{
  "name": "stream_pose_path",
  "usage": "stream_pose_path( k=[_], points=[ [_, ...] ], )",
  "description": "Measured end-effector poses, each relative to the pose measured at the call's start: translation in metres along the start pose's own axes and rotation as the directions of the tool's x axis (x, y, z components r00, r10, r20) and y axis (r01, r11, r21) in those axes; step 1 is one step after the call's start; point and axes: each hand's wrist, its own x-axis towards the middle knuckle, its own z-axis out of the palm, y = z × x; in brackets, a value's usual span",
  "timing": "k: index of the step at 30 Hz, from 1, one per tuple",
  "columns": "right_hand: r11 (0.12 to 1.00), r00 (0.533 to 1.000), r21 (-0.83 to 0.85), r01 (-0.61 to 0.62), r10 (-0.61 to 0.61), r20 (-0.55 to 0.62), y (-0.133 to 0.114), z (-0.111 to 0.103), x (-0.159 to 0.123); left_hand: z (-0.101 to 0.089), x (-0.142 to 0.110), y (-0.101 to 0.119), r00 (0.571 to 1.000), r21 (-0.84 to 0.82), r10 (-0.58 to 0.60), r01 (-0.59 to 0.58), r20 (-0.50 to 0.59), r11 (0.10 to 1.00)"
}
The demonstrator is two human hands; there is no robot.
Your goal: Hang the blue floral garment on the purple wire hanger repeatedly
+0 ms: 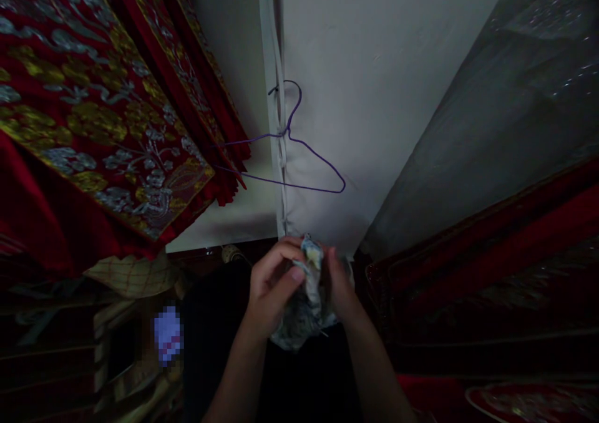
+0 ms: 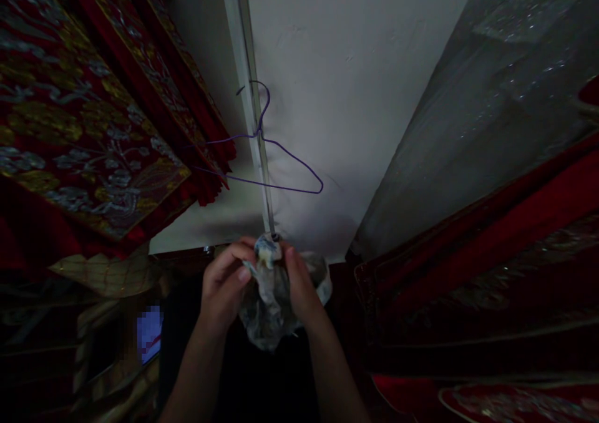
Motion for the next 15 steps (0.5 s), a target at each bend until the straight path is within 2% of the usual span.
stream_pose_path(
  k=[2,4,5,7,9,10,11,12,13,14,15],
  points=[
    [0.986,0.993,0.149,-0.069,0.053,0.106,-0.002,0.004,-0.005,0.002,0.003,0.004,0.997,0.27,0.053,-0.067,0.059,0.96],
    [0.976,0.969,0.191,-0.103,0.055,0.242,-0.011,0.008,-0.009,-0.004,0.011,0.005,0.993,0.469,0.115,-0.119,0.038,0.875],
    [0.982,0.954,0.156,-0.105,0.055,0.296,-0.017,0.009,-0.009,-0.01,0.016,0.004,0.99,0.514,0.137,-0.127,0.019,0.848],
    [0.998,0.926,0.014,-0.055,0.046,0.374,-0.032,0.006,-0.003,-0.025,0.023,-0.001,0.994,0.493,0.11,-0.104,0.018,0.864],
    [0.988,0.91,-0.115,0.1,-0.044,0.413,-0.048,-0.001,0.012,-0.042,0.024,-0.009,0.993,0.416,-0.044,-0.004,0.107,0.909],
    [0.967,0.897,-0.147,0.209,-0.13,0.422,-0.056,-0.005,0.023,-0.049,0.023,-0.014,0.97,0.411,-0.161,0.073,0.183,0.909],
    [0.931,0.876,-0.157,0.329,-0.239,0.419,-0.065,-0.011,0.036,-0.055,0.021,-0.018,0.919,0.444,-0.292,0.152,0.265,0.883],
    [0.883,0.851,-0.152,0.443,-0.361,0.383,-0.073,-0.017,0.051,-0.06,0.018,-0.021,0.848,0.513,-0.412,0.203,0.333,0.834],
    [0.828,0.82,-0.145,0.542,-0.485,0.304,-0.082,-0.024,0.067,-0.065,0.017,-0.023,0.782,0.604,-0.501,0.207,0.37,0.77],
    [0.769,0.779,-0.136,0.624,-0.599,0.188,-0.091,-0.03,0.083,-0.07,0.017,-0.023,0.744,0.693,-0.549,0.164,0.38,0.702],
    [0.712,0.722,-0.13,0.69,-0.691,0.041,-0.099,-0.036,0.098,-0.074,0.017,-0.021,0.739,0.765,-0.562,0.099,0.371,0.636]
  ],
)
